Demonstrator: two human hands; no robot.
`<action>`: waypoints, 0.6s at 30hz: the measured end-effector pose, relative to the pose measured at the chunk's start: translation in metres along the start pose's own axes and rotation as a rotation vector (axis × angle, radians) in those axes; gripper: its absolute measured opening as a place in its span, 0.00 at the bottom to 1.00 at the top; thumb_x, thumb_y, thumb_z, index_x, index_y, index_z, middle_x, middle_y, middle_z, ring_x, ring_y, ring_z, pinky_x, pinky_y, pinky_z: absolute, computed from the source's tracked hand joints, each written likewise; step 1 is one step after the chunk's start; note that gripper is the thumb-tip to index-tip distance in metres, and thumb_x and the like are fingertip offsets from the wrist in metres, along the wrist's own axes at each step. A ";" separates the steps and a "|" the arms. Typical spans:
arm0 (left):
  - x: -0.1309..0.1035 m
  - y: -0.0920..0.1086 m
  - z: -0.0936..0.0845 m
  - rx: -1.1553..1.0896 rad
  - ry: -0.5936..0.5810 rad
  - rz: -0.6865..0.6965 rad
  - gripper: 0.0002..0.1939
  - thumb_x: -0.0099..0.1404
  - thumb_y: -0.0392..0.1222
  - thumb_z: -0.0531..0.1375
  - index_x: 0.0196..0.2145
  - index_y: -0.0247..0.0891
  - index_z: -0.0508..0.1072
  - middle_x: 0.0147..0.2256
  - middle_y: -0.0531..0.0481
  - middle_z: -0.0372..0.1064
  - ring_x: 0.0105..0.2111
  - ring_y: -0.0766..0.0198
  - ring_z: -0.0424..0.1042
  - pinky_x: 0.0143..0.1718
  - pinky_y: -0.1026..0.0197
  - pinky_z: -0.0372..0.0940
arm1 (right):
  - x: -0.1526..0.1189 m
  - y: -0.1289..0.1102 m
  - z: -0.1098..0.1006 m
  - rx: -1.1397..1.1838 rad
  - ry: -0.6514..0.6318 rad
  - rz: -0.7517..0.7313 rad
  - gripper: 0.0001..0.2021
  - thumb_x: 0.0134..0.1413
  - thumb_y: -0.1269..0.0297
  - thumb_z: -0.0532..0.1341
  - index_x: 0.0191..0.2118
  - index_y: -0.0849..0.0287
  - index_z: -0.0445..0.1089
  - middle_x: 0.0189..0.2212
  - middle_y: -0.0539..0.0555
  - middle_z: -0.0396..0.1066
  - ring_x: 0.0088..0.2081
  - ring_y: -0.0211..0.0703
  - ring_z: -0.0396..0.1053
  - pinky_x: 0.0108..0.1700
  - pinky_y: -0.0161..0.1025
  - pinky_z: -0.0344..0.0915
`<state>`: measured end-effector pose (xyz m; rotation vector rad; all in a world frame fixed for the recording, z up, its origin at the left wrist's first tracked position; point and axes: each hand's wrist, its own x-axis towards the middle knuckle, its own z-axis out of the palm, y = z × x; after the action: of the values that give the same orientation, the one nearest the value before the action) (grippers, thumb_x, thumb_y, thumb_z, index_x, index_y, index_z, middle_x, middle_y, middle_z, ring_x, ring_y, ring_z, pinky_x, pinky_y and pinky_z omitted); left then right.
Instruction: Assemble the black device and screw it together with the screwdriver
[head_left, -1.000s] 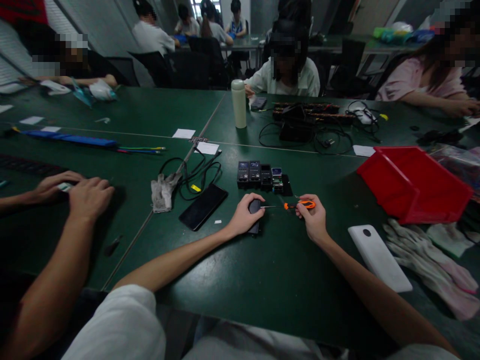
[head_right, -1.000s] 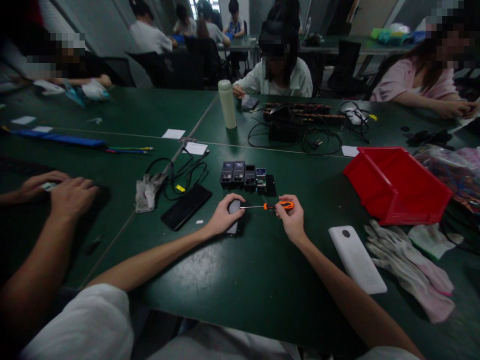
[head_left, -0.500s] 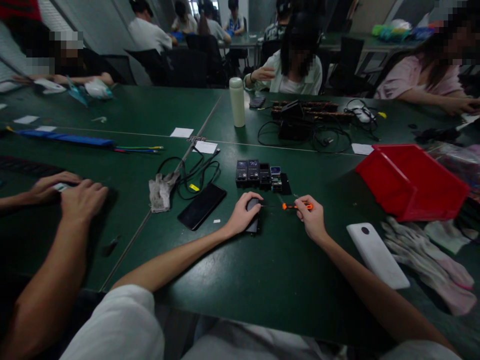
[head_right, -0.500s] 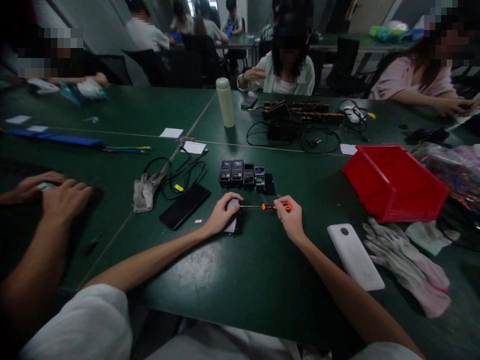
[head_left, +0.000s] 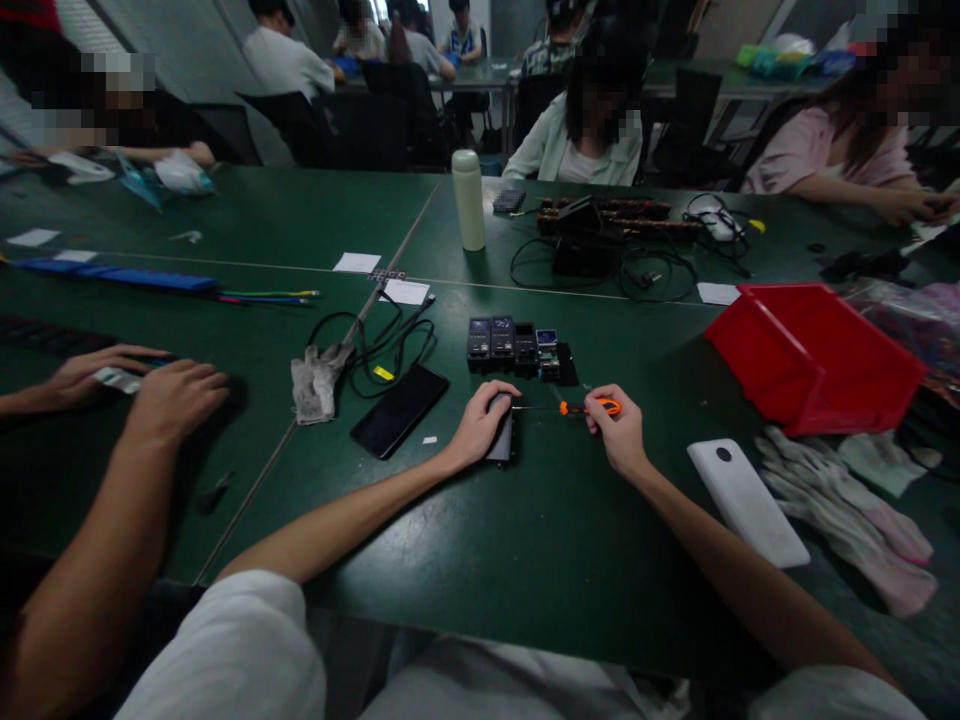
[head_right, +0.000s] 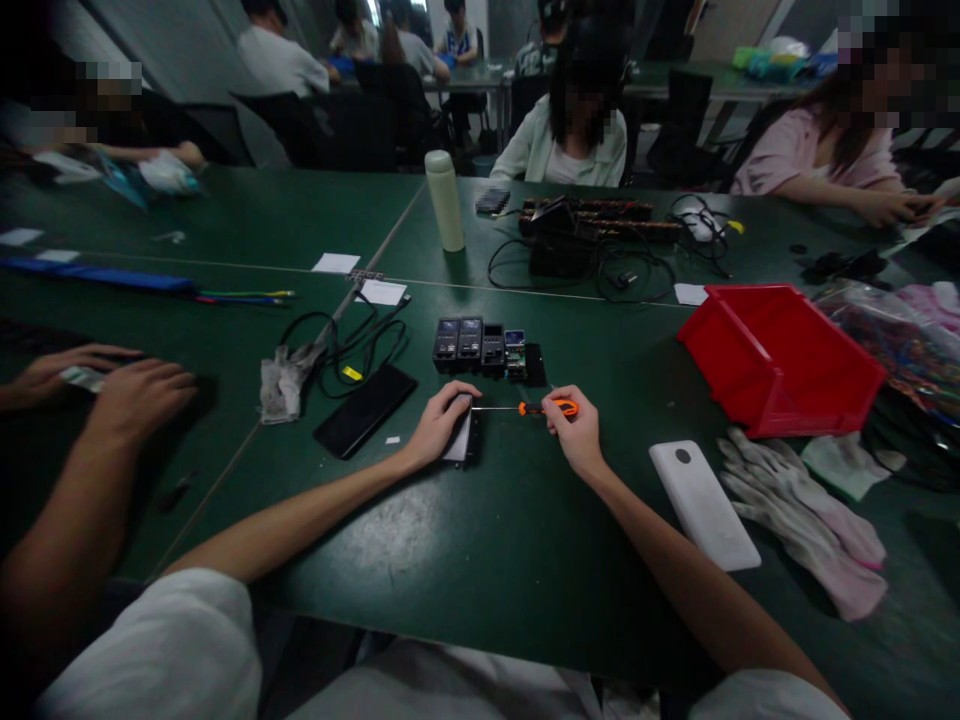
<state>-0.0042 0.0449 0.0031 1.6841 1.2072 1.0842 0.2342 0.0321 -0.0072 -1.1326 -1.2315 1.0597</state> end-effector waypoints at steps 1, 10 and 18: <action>0.000 0.000 0.000 0.002 0.002 -0.006 0.11 0.68 0.41 0.51 0.40 0.40 0.72 0.41 0.49 0.70 0.46 0.59 0.68 0.53 0.56 0.60 | 0.000 0.000 0.000 0.019 -0.013 -0.001 0.10 0.53 0.59 0.64 0.37 0.57 0.66 0.23 0.45 0.62 0.23 0.33 0.61 0.24 0.32 0.60; -0.001 0.000 0.000 -0.015 0.003 -0.023 0.11 0.68 0.41 0.51 0.41 0.40 0.72 0.42 0.48 0.69 0.46 0.59 0.67 0.52 0.57 0.61 | -0.001 0.000 0.001 0.068 -0.057 0.020 0.10 0.55 0.58 0.63 0.37 0.56 0.63 0.17 0.43 0.60 0.18 0.33 0.58 0.20 0.31 0.56; -0.001 -0.001 0.001 -0.048 0.013 -0.036 0.11 0.68 0.41 0.51 0.41 0.39 0.72 0.42 0.48 0.69 0.46 0.59 0.67 0.51 0.58 0.60 | -0.001 0.000 0.000 0.014 -0.041 0.077 0.11 0.58 0.55 0.60 0.32 0.57 0.63 0.13 0.42 0.57 0.14 0.31 0.54 0.16 0.29 0.50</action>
<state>-0.0038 0.0442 0.0015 1.6157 1.2057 1.0949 0.2342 0.0313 -0.0075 -1.1606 -1.2185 1.1531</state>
